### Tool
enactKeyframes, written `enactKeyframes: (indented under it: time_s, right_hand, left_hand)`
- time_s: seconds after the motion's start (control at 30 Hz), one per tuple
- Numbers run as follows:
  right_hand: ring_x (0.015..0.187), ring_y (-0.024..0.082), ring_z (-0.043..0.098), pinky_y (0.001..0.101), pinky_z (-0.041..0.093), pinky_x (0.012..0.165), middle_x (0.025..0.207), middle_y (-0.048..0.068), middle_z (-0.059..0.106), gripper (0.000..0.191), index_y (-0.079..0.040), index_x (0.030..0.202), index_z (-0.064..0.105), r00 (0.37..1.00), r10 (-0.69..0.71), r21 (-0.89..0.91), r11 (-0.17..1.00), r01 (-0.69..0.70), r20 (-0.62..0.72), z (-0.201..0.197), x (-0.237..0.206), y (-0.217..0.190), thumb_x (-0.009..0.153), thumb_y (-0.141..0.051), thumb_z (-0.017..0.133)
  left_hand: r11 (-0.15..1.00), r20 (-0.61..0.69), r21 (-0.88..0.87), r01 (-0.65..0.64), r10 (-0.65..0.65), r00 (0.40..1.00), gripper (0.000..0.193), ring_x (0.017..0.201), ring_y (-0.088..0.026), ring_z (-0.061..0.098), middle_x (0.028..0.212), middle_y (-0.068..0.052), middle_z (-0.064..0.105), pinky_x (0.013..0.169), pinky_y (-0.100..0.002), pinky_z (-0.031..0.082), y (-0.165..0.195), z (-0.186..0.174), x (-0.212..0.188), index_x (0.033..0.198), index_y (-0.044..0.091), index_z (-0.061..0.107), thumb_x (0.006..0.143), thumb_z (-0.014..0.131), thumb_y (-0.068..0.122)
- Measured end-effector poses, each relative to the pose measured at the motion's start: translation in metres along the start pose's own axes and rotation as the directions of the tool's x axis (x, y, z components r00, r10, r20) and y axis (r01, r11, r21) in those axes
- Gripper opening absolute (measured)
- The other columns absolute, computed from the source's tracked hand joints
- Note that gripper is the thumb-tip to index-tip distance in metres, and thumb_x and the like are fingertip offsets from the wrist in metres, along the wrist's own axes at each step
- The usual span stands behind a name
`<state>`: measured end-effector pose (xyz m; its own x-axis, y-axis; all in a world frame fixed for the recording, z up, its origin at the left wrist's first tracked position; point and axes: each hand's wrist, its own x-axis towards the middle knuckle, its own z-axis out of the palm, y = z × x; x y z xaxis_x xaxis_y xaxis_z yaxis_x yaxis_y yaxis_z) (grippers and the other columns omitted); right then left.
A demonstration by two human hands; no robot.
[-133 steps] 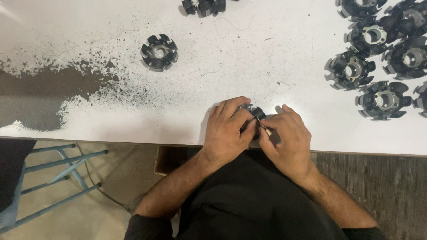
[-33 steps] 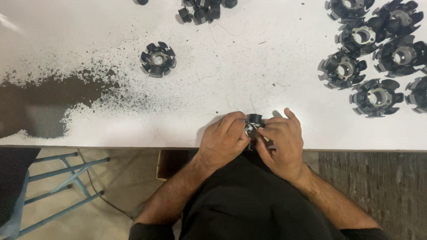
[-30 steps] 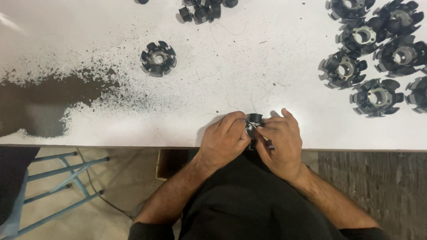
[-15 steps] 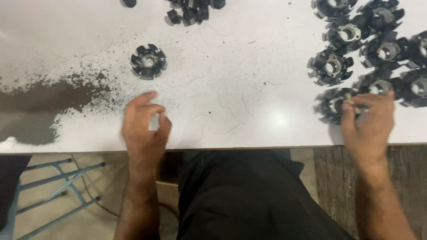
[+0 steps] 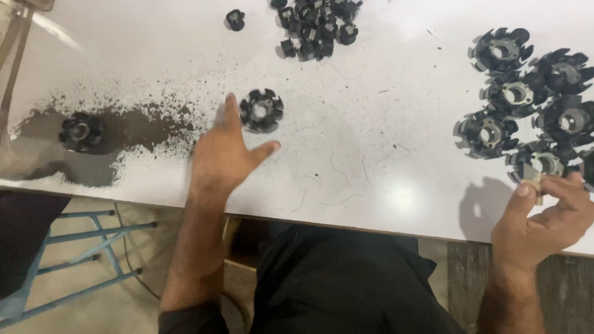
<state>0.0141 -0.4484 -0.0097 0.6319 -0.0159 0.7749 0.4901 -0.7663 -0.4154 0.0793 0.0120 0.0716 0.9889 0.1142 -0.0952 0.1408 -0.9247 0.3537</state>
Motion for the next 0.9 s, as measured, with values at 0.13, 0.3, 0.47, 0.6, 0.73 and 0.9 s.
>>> enactKeyframes:
  time_s: [0.13,0.3,0.47,0.6,0.73,0.9]
  right_hand:
    - [0.107,0.020,0.057,0.0493,0.041,0.124,0.113,0.015,0.055,0.018,-0.002,0.127,0.049,0.993,0.106,0.164,0.980,-0.111,0.043,0.011,-0.015,-0.014,0.116,-0.001,0.063]
    - [0.114,0.018,0.067,0.0510,0.038,0.127,0.111,0.008,0.063,0.024,-0.007,0.128,0.051,0.978,0.170,0.421,0.884,-0.204,0.117,0.049,-0.027,-0.051,0.110,-0.006,0.067]
    - [0.111,0.021,0.067,0.0555,0.040,0.128,0.109,0.009,0.067,0.022,-0.005,0.120,0.054,0.945,0.177,0.364,0.890,-0.273,0.276,0.054,-0.021,-0.081,0.103,-0.006,0.068]
    - [0.118,0.024,0.068,0.0535,0.041,0.128,0.111,0.012,0.066,0.021,-0.003,0.121,0.055,0.921,0.275,0.377,0.850,-0.367,0.276,0.050,-0.005,-0.087,0.104,-0.007,0.067]
    - [0.106,0.021,0.070,0.0485,0.049,0.121,0.109,0.013,0.068,0.021,-0.003,0.121,0.056,0.918,0.229,0.350,0.873,-0.341,0.323,0.056,0.012,-0.089,0.103,-0.007,0.067]
    - [0.087,0.020,0.071,0.0368,0.058,0.075,0.101,0.012,0.071,0.018,-0.001,0.112,0.064,0.833,0.298,0.212,0.877,-0.432,0.466,0.077,0.019,-0.109,0.097,-0.008,0.072]
  left_hand:
    - [0.887,-0.140,0.243,-0.392,0.432,0.891,0.129,0.134,-0.044,0.053,0.148,-0.032,0.050,0.109,-0.052,0.045,0.019,0.014,-0.026,0.157,0.000,0.022,0.067,0.087,0.066]
    - [0.880,-0.095,-0.031,-0.474,0.469,0.878,0.096,0.117,-0.031,0.062,0.130,-0.017,0.063,0.099,-0.051,0.050,0.055,0.049,-0.017,0.158,0.003,0.024,0.085,0.082,0.029]
    - [0.730,-0.081,-0.276,-0.625,0.630,0.772,0.073,0.122,-0.026,0.063,0.133,-0.009,0.064,0.100,-0.041,0.057,0.077,0.074,-0.058,0.158,0.013,0.038,0.092,0.070,0.007]
    - [0.617,-0.101,-0.298,-0.728,0.738,0.667,0.071,0.129,-0.030,0.059,0.142,-0.016,0.058,0.107,-0.045,0.053,0.070,0.078,-0.053,0.155,0.004,0.040,0.090,0.068,0.004]
    - [0.621,-0.212,-0.310,-0.720,0.694,0.689,0.045,0.137,-0.032,0.057,0.148,-0.017,0.054,0.114,-0.045,0.051,0.067,0.072,-0.056,0.139,0.003,0.053,0.095,0.063,0.006]
    - [0.743,-0.207,-0.234,-0.627,0.592,0.779,0.031,0.133,-0.039,0.053,0.136,-0.019,0.056,0.108,-0.056,0.042,0.090,0.081,-0.065,0.104,0.005,0.066,0.089,0.077,0.030]
